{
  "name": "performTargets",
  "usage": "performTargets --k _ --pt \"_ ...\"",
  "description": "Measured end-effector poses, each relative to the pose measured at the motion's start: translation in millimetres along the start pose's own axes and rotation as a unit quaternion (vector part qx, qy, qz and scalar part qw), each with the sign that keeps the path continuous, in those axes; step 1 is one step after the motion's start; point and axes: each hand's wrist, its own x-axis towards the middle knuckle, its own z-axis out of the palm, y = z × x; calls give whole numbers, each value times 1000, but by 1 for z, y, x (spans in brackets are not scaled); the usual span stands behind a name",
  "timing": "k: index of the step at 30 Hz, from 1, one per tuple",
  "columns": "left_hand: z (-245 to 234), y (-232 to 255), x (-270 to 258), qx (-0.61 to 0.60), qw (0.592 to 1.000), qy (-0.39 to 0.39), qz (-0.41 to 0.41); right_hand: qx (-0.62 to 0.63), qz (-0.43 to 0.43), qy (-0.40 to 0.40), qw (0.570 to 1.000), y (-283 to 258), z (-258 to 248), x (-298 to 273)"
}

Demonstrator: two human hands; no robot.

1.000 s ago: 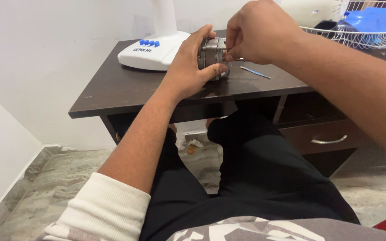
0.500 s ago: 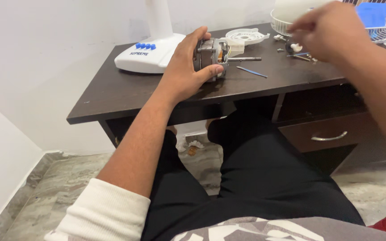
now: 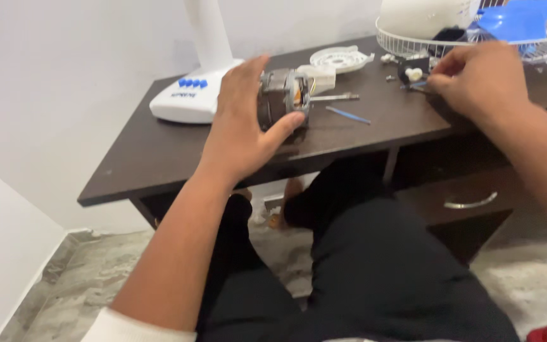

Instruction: The person sits at a table and uses a small screwdriver to tighten screws on the motor housing of a disassembled electric fan. They rotate the motor to access different screw points and continue securing the housing components.

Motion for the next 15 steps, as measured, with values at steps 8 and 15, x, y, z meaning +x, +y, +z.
performTargets --k 8,15 --pt "-72 -36 -47 269 942 137 -147 -27 -31 4 999 36 32 2" --pt "-100 -84 -64 278 897 140 -314 110 -9 54 992 96 114 13"
